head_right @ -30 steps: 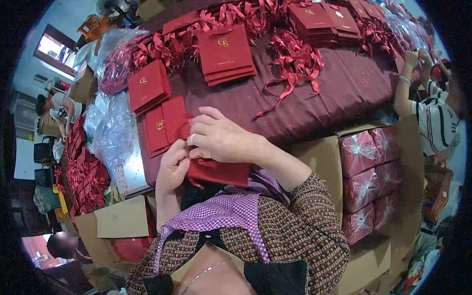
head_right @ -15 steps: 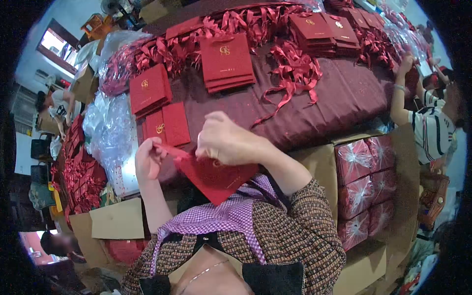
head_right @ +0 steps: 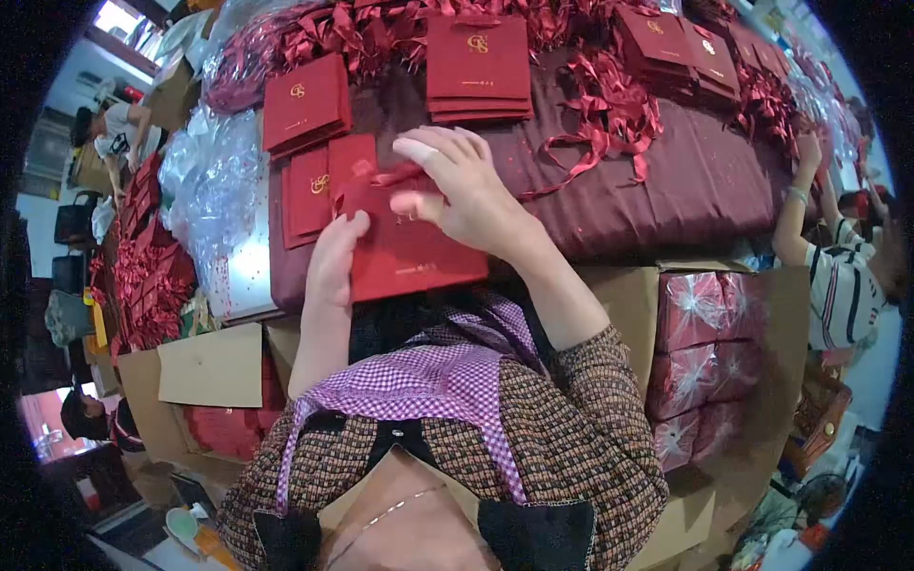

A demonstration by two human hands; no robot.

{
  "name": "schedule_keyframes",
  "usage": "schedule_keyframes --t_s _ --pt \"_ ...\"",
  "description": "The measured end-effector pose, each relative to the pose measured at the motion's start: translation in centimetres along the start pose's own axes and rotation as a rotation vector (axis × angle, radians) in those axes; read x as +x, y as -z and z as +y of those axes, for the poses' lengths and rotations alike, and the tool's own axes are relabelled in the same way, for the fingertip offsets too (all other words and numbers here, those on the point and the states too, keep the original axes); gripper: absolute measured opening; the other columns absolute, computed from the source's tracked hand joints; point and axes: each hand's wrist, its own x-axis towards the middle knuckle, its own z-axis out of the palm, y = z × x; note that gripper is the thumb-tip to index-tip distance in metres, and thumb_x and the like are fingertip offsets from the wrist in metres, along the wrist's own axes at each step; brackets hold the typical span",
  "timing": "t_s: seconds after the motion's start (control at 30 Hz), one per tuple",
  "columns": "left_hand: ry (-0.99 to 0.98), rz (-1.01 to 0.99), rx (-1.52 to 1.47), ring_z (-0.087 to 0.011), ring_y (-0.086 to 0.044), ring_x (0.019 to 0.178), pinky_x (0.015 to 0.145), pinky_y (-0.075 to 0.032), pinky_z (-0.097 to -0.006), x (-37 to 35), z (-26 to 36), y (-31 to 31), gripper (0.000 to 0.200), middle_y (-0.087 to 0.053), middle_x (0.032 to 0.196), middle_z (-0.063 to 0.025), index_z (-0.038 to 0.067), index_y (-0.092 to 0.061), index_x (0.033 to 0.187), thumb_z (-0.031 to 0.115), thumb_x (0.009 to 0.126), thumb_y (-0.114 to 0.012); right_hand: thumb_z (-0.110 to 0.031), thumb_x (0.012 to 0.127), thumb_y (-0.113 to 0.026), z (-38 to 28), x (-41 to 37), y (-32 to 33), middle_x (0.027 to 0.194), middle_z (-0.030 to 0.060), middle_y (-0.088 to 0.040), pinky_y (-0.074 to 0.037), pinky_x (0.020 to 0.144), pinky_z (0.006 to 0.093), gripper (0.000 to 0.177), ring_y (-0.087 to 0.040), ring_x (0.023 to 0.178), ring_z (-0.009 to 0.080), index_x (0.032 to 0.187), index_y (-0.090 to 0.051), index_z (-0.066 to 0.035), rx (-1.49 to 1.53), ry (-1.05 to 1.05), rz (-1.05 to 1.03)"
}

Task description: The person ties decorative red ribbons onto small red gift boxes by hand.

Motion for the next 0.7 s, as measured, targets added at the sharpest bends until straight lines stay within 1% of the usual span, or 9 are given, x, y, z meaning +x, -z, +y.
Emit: schedule_keyframes --t_s 0.03,0.13,0.17,0.23,0.3,0.4,0.53,0.6,0.7 --pt "0.04 -0.064 -0.177 -0.018 -0.063 0.096 0.086 -0.049 -0.032 0.8 -0.2 0.9 0.026 -0.065 0.108 -0.0078 0.001 -0.058 0.116 0.014 0.094 -0.053 -0.046 0.073 -0.071 -0.6 -0.3 1.1 0.132 0.0144 -0.051 -0.031 0.105 0.0459 0.072 -0.044 0.125 0.0352 0.129 -0.049 -0.006 -0.001 0.041 -0.08" --pt "-0.027 0.006 -0.09 -0.0173 -0.062 0.097 0.085 -0.05 -0.0319 0.9 -0.1 1.2 0.025 -0.065 0.107 -0.0075 0.001 -0.059 0.114 0.014 0.094 -0.053 -0.055 0.063 -0.073 -3.6 -1.6 3.1 0.144 0.016 -0.039 -0.024 0.11 0.0513 0.096 -0.029 0.136 0.0398 0.14 -0.039 -0.009 -0.036 0.103 -0.455" --pt "-0.007 -0.011 -0.151 -0.0169 -0.062 0.097 0.084 -0.051 -0.0322 2.0 -1.5 2.4 0.023 -0.065 0.107 -0.0072 0.002 -0.059 0.113 0.014 0.094 -0.054 -0.052 0.062 -0.074 -4.5 -2.1 2.9 0.146 0.0147 -0.036 -0.022 0.111 0.0513 0.096 -0.028 0.137 0.0371 0.141 -0.038 -0.01 -0.087 0.102 -0.555" --pt "0.041 0.005 -0.206 -0.0156 -0.062 0.096 0.082 -0.052 -0.0319 1.3 -1.2 1.6 0.021 -0.065 0.106 -0.0071 0.003 -0.06 0.112 0.013 0.095 -0.055 -0.024 0.077 -0.068 -4.9 -2.9 2.2 0.145 0.0121 -0.039 -0.026 0.11 0.0493 0.068 -0.034 0.135 0.0305 0.139 -0.042 -0.014 -0.224 0.115 -0.576" --pt "0.011 -0.003 -0.21 -0.0184 -0.063 0.095 0.078 -0.053 -0.0338 1.2 -0.8 0.5 0.027 -0.064 0.108 -0.009 0.002 -0.058 0.113 0.022 0.097 -0.053 -0.009 0.079 -0.062 -3.7 -3.0 2.6 0.139 0.0121 -0.046 -0.031 0.108 0.0458 0.058 -0.041 0.131 0.0281 0.135 -0.047 -0.013 -0.248 0.13 -0.519" --pt "0.017 -0.394 -0.278 -0.027 -0.065 0.089 0.071 -0.054 -0.0394 0.8 -0.3 1.6 0.049 -0.065 0.107 -0.0181 -0.001 -0.054 0.119 0.043 0.099 -0.043 0.009 0.07 -0.053 -2.5 -1.3 5.3 0.121 0.0127 -0.062 -0.045 0.096 0.0408 0.054 -0.058 0.114 0.0297 0.121 -0.061 -0.008 -0.035 0.062 -0.297" --pt "0.0 -0.188 -0.219 -0.0247 -0.066 0.083 0.068 -0.054 -0.0374 0.0 0.4 2.9 0.042 -0.066 0.101 -0.0176 -0.003 -0.057 0.114 0.036 0.098 -0.049 0.012 0.07 -0.051 0.1 4.5 10.0 0.115 0.0153 -0.064 -0.047 0.091 0.0393 0.051 -0.061 0.107 0.0323 0.116 -0.063 -0.006 -0.225 0.168 0.123" --pt "-0.202 0.016 0.021 -0.0259 -0.066 0.083 0.067 -0.054 -0.0366 0.2 -0.1 4.1 0.035 -0.066 0.103 -0.0169 -0.002 -0.059 0.109 0.03 0.098 -0.048 0.006 0.073 -0.058 2.8 6.9 10.4 0.122 0.0136 -0.061 -0.045 0.094 0.0386 0.051 -0.057 0.114 0.0312 0.121 -0.06 -0.009 -0.344 0.209 0.316" --pt "-0.438 0.134 0.22 -0.0177 -0.064 0.079 0.068 -0.052 -0.0297 -0.1 1.0 4.7 0.025 -0.066 0.097 -0.0135 -0.002 -0.06 0.105 0.017 0.099 -0.045 0.001 0.074 -0.061 7.7 8.6 8.7 0.131 0.0124 -0.054 -0.042 0.098 0.0401 0.053 -0.052 0.12 0.0293 0.125 -0.057 -0.011 -0.556 0.199 0.323"
